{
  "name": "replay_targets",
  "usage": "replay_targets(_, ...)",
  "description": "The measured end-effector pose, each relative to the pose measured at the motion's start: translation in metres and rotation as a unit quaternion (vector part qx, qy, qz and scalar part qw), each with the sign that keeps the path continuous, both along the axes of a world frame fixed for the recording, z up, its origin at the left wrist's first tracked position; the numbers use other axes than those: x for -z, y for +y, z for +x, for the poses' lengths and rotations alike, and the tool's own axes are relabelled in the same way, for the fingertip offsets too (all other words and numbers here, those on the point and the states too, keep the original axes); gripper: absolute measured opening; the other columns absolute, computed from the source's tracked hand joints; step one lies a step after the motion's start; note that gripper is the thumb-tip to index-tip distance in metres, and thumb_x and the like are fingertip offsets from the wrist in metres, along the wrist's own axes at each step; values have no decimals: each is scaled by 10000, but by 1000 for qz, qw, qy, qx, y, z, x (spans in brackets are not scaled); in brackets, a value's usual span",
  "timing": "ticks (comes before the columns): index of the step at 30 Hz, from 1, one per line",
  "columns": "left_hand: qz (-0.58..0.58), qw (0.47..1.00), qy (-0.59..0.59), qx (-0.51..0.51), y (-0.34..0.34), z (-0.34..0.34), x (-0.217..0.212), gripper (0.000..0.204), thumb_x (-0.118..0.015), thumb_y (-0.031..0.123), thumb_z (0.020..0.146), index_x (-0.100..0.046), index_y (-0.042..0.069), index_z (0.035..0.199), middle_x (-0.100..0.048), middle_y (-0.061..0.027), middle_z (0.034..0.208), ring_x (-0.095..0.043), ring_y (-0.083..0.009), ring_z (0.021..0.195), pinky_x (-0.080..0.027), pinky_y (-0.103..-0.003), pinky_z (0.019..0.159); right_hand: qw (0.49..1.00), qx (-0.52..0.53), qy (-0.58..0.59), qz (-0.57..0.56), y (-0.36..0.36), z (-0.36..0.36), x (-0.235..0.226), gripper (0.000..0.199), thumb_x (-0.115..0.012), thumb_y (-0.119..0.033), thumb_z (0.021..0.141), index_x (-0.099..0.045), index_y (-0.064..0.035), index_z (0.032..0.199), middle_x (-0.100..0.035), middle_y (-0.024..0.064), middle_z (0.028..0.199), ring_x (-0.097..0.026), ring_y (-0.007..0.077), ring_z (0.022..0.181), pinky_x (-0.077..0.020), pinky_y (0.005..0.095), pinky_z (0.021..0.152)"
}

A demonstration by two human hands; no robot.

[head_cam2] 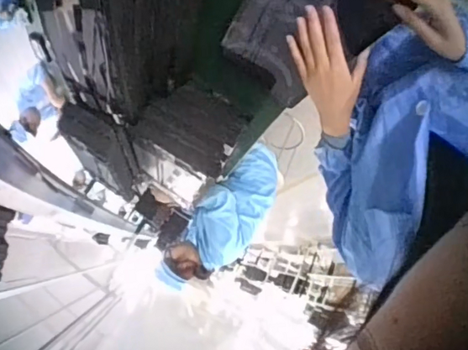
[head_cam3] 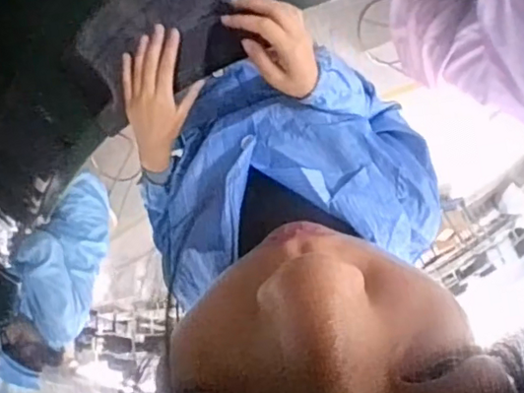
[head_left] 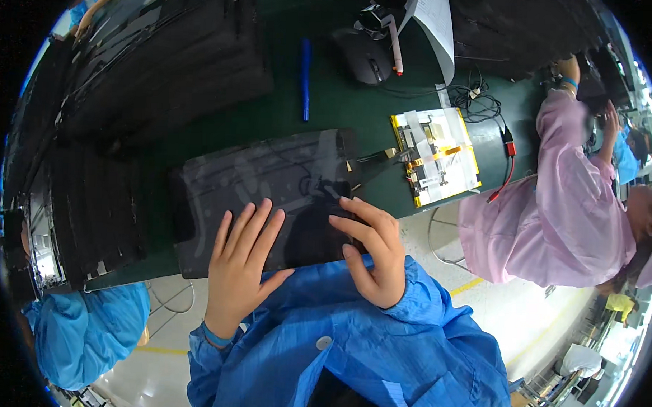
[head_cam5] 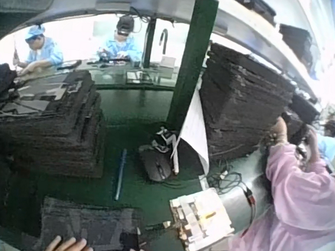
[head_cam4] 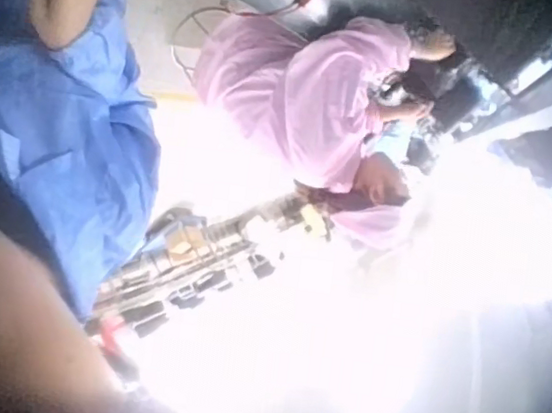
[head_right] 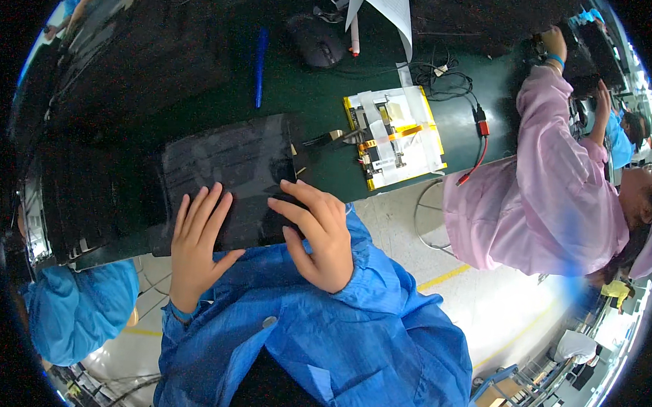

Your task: The person tests tablet screens at a workstation by connecting ribbon cables to a test board, tapping and swiping the screens during functionality checks, marking tablet parts with a pen, and moving stacks of tablet assemblies.

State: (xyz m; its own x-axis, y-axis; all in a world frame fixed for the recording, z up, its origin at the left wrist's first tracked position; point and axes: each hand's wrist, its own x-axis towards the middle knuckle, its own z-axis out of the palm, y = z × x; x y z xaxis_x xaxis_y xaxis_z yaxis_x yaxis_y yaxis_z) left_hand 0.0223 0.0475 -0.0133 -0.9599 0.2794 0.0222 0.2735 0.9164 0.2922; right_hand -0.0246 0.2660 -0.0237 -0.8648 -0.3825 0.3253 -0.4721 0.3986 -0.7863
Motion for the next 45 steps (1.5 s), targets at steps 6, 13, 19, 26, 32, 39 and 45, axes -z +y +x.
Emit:
replay_targets(6,-67,985,152,41,-9,8,8,526,-627,450,789,-587,169,1232,-550,-107,1267,-523,-259,1179,-443,-375,968,999,-39,-8,13,-1,-1,-3,411,-592,-43,736,-581,-52,1147,-528,161,1244,-464,346,1208,-285,451,1045)
replay_targets(13,-139,944,280,109,-23,-7,-29,369,-555,407,872,-662,144,1109,-676,-111,1022,-652,-249,973,-544,-346,809,971,-29,-44,-235,-4,0,12,494,-509,-222,856,-443,56,1259,-409,258,1334,-402,367,1253,-270,417,1054)
replay_targets(19,-94,942,312,78,-29,-34,-56,313,-549,317,898,-669,73,1053,-688,-96,968,-673,-226,897,-560,-310,750,976,-18,-50,-211,8,-1,22,506,-498,-252,865,-430,59,1259,-403,241,1327,-430,334,1213,-309,389,1020)
replay_targets(26,54,945,304,-105,-51,-54,-99,167,-599,119,835,-678,54,967,-674,-99,860,-655,-246,711,-489,-283,625,972,26,-27,-231,21,-9,18,418,-474,-146,865,-437,60,1227,-413,214,1281,-503,269,1111,-394,355,944)
replay_targets(32,90,897,381,-206,-77,-30,-128,299,-524,274,932,-620,-9,947,-586,-94,717,-542,-136,599,-399,-233,557,961,89,-53,-258,26,-20,14,414,-397,-86,895,-382,42,1289,-456,184,1288,-518,244,1097,-406,362,937)
replay_targets(39,213,975,53,-25,-31,-77,-166,268,-561,219,887,-612,-39,839,-565,-135,659,-553,-198,561,-403,-270,541,962,64,-15,-266,14,-37,-14,550,-433,-41,855,-287,38,1380,-388,227,1358,-466,288,1180,-343,394,1009)
replay_targets(45,265,945,-187,37,-29,-126,-90,319,-529,234,914,-629,-51,812,-547,-70,568,-497,-108,538,-405,-280,522,976,7,214,30,6,-20,-31,571,-600,30,658,-557,-17,1225,-477,191,1239,-510,287,1044,-414,383,894)
